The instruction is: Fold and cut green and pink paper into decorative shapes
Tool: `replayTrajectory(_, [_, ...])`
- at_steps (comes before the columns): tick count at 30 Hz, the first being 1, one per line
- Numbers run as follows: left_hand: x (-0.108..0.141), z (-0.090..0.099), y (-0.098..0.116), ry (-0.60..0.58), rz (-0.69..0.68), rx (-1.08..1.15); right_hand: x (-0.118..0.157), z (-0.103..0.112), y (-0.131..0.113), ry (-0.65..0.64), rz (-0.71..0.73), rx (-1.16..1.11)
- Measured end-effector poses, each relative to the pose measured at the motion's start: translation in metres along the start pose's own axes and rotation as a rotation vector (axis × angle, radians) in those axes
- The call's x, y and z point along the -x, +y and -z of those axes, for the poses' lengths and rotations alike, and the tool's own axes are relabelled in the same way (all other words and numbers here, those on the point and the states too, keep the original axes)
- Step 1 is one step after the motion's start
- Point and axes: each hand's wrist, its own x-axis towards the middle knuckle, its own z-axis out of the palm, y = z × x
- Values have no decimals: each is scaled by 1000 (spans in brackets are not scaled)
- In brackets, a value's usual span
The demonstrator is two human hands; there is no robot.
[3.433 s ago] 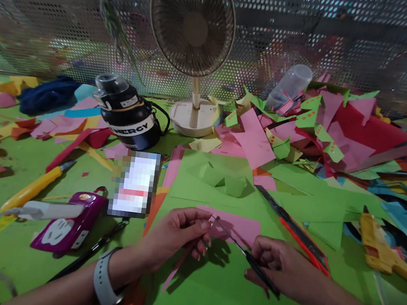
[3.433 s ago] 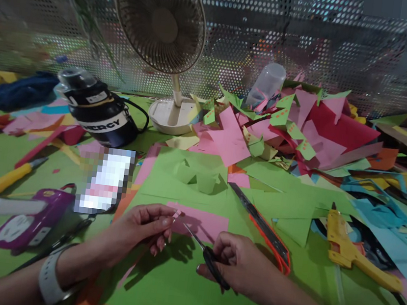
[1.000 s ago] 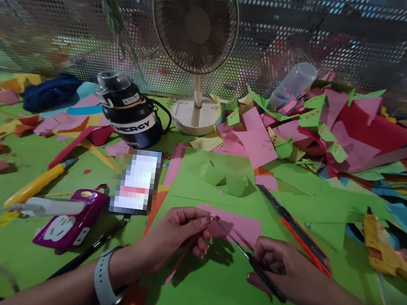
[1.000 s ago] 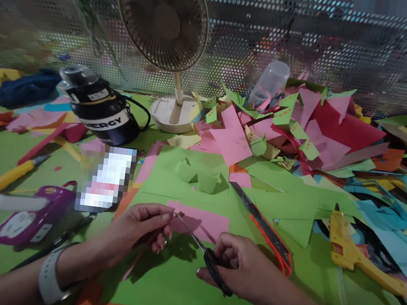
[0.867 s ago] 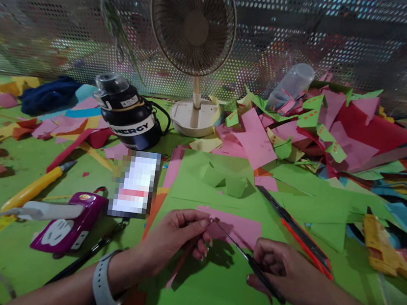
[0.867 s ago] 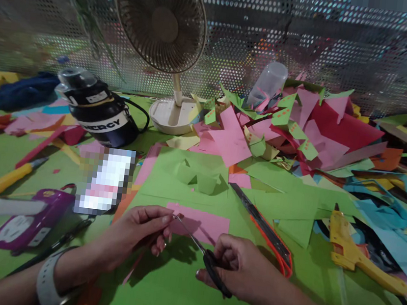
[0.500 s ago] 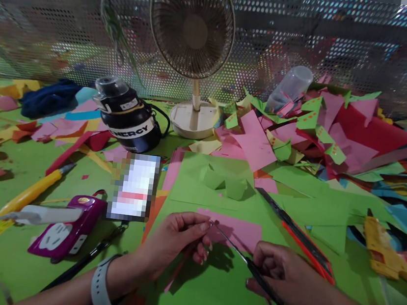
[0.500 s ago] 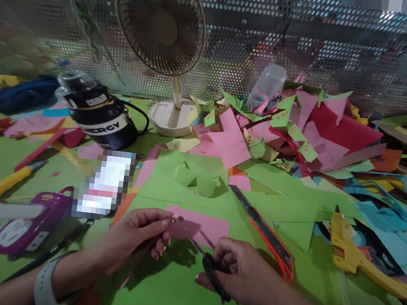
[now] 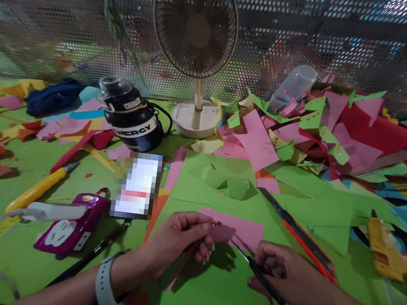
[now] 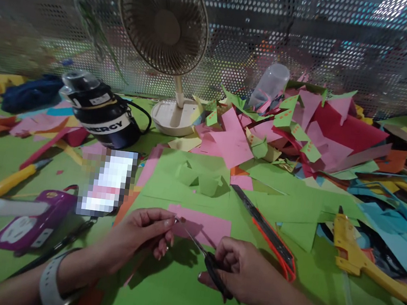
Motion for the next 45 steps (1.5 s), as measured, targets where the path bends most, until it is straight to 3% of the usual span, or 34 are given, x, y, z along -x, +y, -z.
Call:
replayTrajectory(24, [0,0,3,-22,43,51,1,-1,-7,36,-8,-52])
replayTrajectory(45, [-2,2,-3,-57,-51,123,5,-1,-9,-4,17,21])
